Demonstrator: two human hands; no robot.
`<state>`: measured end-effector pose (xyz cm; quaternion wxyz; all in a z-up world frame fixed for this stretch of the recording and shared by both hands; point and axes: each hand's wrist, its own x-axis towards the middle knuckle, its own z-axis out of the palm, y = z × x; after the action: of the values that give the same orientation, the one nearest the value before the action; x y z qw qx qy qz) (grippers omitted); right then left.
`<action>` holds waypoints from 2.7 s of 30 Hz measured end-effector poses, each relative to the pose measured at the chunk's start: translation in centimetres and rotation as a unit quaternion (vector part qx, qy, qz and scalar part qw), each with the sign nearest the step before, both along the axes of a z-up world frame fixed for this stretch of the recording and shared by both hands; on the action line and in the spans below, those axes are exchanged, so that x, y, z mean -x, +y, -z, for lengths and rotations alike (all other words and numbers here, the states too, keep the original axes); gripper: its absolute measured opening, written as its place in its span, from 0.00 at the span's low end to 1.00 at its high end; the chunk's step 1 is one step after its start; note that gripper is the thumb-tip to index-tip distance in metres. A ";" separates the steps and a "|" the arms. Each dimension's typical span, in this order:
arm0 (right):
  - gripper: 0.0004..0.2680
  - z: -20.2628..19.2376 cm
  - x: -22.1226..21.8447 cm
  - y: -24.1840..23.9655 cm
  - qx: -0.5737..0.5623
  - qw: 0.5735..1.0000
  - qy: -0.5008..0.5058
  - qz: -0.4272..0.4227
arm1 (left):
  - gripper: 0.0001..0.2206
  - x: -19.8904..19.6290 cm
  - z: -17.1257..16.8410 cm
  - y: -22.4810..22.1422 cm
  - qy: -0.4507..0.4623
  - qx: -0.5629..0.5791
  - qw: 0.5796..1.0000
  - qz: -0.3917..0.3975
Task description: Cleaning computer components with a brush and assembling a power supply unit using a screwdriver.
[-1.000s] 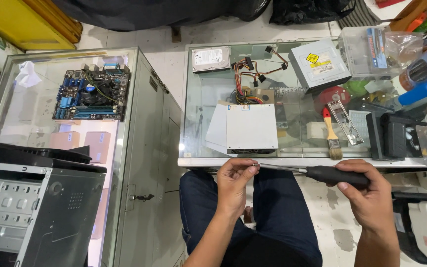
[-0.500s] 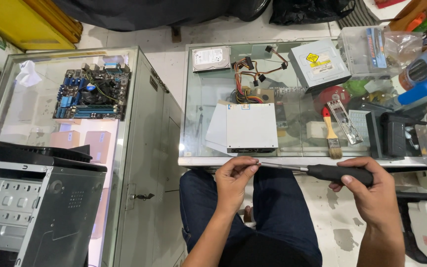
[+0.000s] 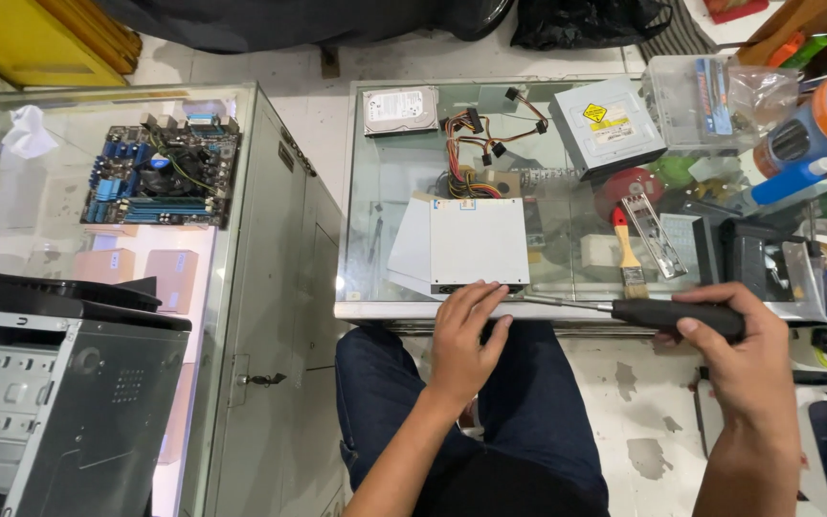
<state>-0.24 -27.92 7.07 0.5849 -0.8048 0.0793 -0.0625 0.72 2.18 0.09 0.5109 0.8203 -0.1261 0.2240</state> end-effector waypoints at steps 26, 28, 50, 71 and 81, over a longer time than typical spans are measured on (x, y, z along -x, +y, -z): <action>0.09 -7.8 -7.9 4.9 0.419 0.888 0.017 -0.188 | 0.16 -2.7 10.1 -3.0 -0.187 -0.268 0.932 -0.160; 0.09 -7.8 -8.0 5.0 0.427 0.883 0.009 -0.195 | 0.16 -2.7 10.1 -3.0 -0.189 -0.269 0.930 -0.165; 0.12 -10.9 -9.9 8.6 0.472 0.817 0.026 -0.330 | 0.17 -2.8 10.3 -3.1 -0.184 -0.272 0.930 -0.163; 0.15 -13.2 -10.1 14.1 0.620 0.729 0.047 -0.287 | 0.27 -6.7 -2.9 -3.8 -0.039 0.062 0.997 0.027; 0.12 -16.2 -9.0 12.4 0.508 0.746 -0.037 -0.429 | 0.16 -7.0 -4.7 -2.8 -0.015 0.071 0.989 0.129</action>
<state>8.73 -15.55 23.32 0.0567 -0.9292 -0.3396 0.1346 7.74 -0.61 4.74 0.5907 0.7551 -0.2225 0.1770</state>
